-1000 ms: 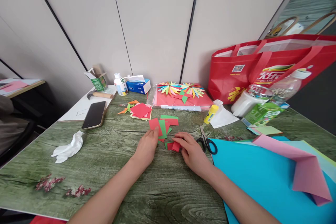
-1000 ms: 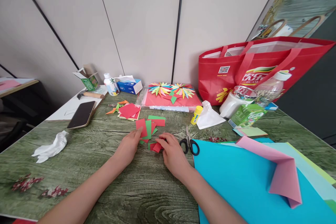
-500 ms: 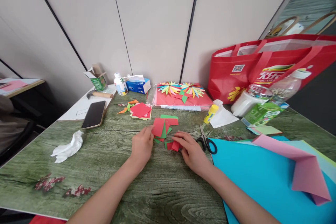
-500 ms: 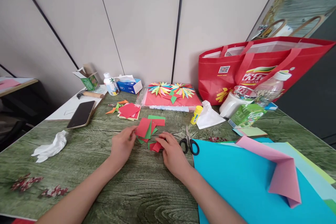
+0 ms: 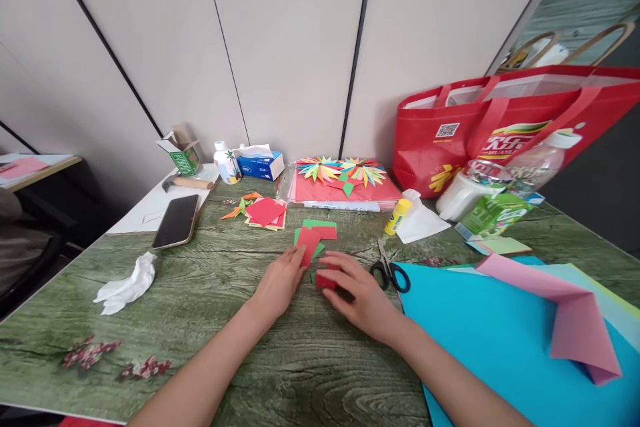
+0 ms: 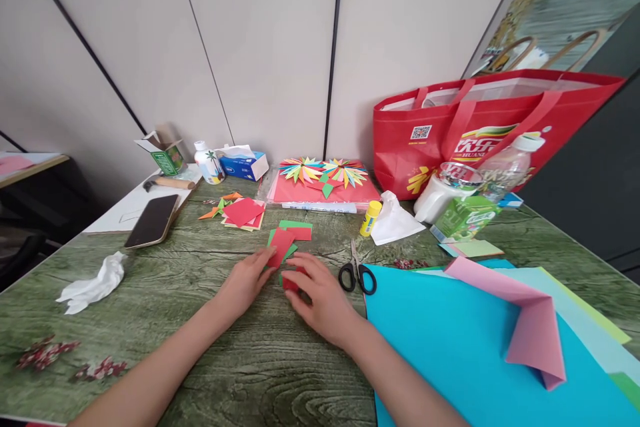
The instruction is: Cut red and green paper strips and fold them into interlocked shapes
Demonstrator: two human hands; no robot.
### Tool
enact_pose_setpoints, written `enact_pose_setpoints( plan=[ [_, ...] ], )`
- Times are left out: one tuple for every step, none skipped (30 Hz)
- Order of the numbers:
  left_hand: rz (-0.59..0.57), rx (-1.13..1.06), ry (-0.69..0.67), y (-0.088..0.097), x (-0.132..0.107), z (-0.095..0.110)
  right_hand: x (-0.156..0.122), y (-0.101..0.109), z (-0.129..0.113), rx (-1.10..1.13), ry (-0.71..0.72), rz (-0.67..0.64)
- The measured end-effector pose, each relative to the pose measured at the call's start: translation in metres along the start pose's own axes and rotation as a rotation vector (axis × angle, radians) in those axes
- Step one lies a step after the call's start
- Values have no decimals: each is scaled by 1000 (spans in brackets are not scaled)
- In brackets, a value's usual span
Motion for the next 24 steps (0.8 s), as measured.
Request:
enact_pose_setpoints(
  plan=[
    [-24,10,2,1,0,0,-1,-2,-1,-24,16,-60],
    [-41,17,-2,2,1,1,-1,-4,-1,-48,18,-108],
    [-50,27,-7,3,1,2,-2,-5,0,-66,8,-137],
    [-56,40,-11,5,1,3,-2,-6,1,-80,-7,-147],
    [-63,55,-17,6,1,4,-2,-6,2,-87,-21,-143],
    [-67,71,-24,7,1,5,-2,-6,3,-89,-27,-135],
    [-73,84,-35,9,1,6,-2,-5,3,-88,-24,-132],
    [-79,93,-49,10,1,8,-1,-4,2,-85,-15,-132],
    [-86,100,-63,11,1,10,0,-3,1,-82,-3,-138],
    [-95,108,-77,12,1,12,0,-3,0,-78,5,-143],
    [-107,121,-88,13,0,14,1,-2,-1,-76,10,-147],
    [-122,138,-96,13,0,15,1,-1,-2,-74,13,-148],
    [-136,157,-102,14,0,16,1,-1,-3,-75,14,-147],
    [-148,173,-105,14,1,17,1,-2,-3,-76,16,-141],
    [-159,184,-107,15,1,18,0,-2,-2,-80,19,-132],
    [-169,187,-108,15,1,18,0,-3,-1,-85,19,-122],
    [-180,182,-106,16,1,18,0,-4,0,-89,18,-114],
    [-189,168,-100,17,1,18,-1,-5,1,-92,15,-106],
    [-195,149,-91,17,1,17,-1,-5,2,-91,13,-102],
    [-198,126,-80,18,1,17,-1,-6,3,-87,12,-100],
    [-197,105,-66,19,0,17,0,-6,4,-82,13,-101],
    [-194,88,-52,20,0,17,0,-6,4,-75,16,-103],
    [-194,77,-41,21,0,17,0,-6,4,-68,21,-106],
    [-196,74,-34,22,0,18,0,-6,3,-61,24,-111]
  ],
)
Point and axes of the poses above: each hand's wrist, its own x-axis towards the middle knuckle, its own y-axis out of the back of the hand, z = x × y, the point moved 2 cm from there along x, towards the middle knuckle, and after that the axes turned 3 degrees about y, right-handed, at the moved point
